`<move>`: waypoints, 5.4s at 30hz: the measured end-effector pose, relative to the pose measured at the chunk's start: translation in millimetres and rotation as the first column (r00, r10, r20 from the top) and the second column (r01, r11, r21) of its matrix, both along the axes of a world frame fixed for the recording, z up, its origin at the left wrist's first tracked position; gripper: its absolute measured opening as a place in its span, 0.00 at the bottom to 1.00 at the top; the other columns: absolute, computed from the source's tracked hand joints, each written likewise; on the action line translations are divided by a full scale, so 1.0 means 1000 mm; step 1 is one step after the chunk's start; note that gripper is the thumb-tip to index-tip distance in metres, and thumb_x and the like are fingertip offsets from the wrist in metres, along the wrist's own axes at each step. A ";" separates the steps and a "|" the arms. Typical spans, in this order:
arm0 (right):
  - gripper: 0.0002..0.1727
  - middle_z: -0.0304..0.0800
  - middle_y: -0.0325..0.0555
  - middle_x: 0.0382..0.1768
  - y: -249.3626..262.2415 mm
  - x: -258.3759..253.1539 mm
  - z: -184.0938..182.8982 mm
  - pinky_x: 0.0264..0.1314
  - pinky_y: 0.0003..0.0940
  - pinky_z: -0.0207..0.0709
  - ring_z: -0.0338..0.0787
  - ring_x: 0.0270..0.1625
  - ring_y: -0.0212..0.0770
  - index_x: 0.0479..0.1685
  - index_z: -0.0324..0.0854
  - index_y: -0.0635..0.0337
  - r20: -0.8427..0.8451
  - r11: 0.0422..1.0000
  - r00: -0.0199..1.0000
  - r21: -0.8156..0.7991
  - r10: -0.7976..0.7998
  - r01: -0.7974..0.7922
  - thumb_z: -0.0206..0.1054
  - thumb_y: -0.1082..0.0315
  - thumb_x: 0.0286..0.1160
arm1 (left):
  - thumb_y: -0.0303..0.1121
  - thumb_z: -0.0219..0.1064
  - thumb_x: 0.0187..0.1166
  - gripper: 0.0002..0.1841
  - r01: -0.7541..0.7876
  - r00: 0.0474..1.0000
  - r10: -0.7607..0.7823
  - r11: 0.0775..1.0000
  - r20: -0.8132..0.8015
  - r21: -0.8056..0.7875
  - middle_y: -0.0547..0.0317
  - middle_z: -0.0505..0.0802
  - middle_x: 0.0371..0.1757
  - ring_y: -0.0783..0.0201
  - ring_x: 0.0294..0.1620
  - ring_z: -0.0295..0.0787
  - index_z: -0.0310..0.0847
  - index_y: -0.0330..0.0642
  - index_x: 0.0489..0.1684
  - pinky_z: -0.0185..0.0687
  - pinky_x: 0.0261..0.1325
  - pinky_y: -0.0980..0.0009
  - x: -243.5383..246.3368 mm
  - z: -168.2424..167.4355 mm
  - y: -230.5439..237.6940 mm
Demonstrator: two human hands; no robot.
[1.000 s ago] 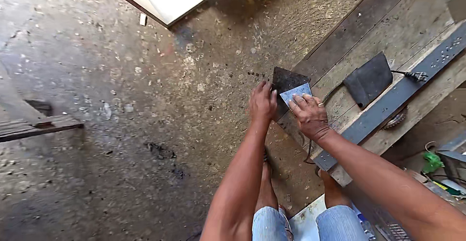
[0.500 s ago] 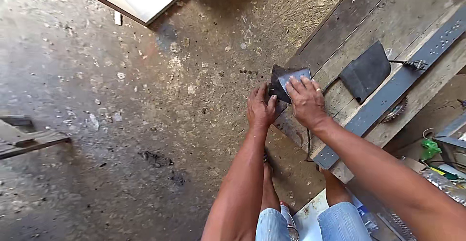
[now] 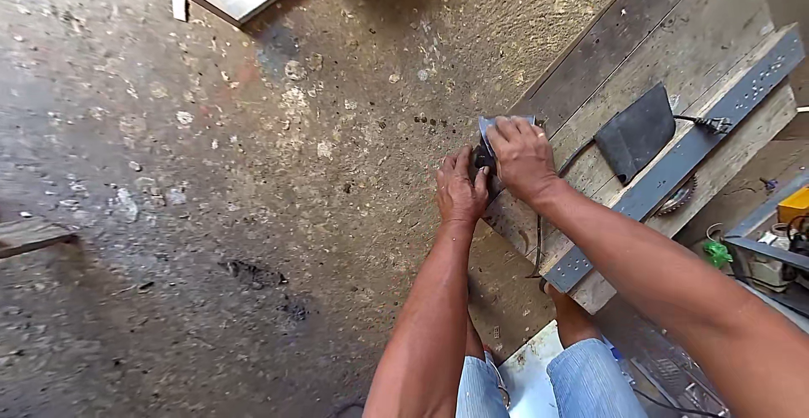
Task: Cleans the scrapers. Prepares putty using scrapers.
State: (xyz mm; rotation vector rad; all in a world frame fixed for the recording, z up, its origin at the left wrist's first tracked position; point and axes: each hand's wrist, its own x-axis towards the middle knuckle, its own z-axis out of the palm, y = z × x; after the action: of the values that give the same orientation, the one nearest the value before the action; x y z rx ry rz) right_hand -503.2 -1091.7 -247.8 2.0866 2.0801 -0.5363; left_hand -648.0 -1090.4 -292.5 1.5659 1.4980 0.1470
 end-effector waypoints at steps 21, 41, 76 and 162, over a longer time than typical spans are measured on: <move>0.24 0.86 0.51 0.70 -0.043 -0.016 0.016 0.64 0.60 0.79 0.83 0.74 0.58 0.70 0.84 0.54 -0.053 0.998 0.997 0.013 0.057 -0.057 0.67 0.71 0.72 | 0.43 0.67 0.78 0.40 -0.041 0.999 0.041 0.999 -0.005 -0.013 0.42 0.82 0.74 0.43 0.75 0.77 0.55 0.38 0.90 0.73 0.76 0.45 -0.003 -0.001 0.003; 0.22 0.83 0.53 0.69 0.031 -0.020 0.008 0.62 0.64 0.75 0.78 0.74 0.61 0.68 0.82 0.56 0.072 0.989 0.989 -0.056 -0.132 0.136 0.65 0.73 0.72 | 0.45 0.68 0.79 0.37 -0.028 0.999 0.028 1.000 0.029 0.000 0.45 0.80 0.75 0.45 0.75 0.77 0.58 0.50 0.90 0.74 0.75 0.45 -0.003 -0.004 0.000; 0.22 0.86 0.51 0.69 -0.037 -0.009 0.014 0.63 0.57 0.83 0.85 0.70 0.58 0.68 0.84 0.59 -0.023 0.832 0.833 0.039 -0.553 0.554 0.63 0.76 0.74 | 0.47 0.68 0.80 0.36 0.027 0.999 -0.027 1.000 0.021 -0.005 0.39 0.82 0.71 0.41 0.72 0.79 0.62 0.44 0.86 0.76 0.73 0.43 -0.004 -0.002 0.010; 0.22 0.89 0.50 0.68 -0.065 -0.001 0.020 0.62 0.58 0.83 0.86 0.70 0.58 0.66 0.87 0.57 -0.115 1.000 0.993 -0.018 -0.025 0.023 0.68 0.76 0.70 | 0.44 0.68 0.80 0.30 0.008 0.997 -0.004 0.999 0.076 -0.044 0.41 0.82 0.72 0.44 0.73 0.79 0.71 0.47 0.82 0.75 0.74 0.44 -0.008 -0.002 0.006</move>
State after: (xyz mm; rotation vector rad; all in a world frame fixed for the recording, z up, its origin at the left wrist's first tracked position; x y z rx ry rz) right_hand -504.6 -1157.1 -228.2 2.1213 2.1049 -0.6906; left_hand -655.6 -1084.5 -294.4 1.5133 1.4284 0.1668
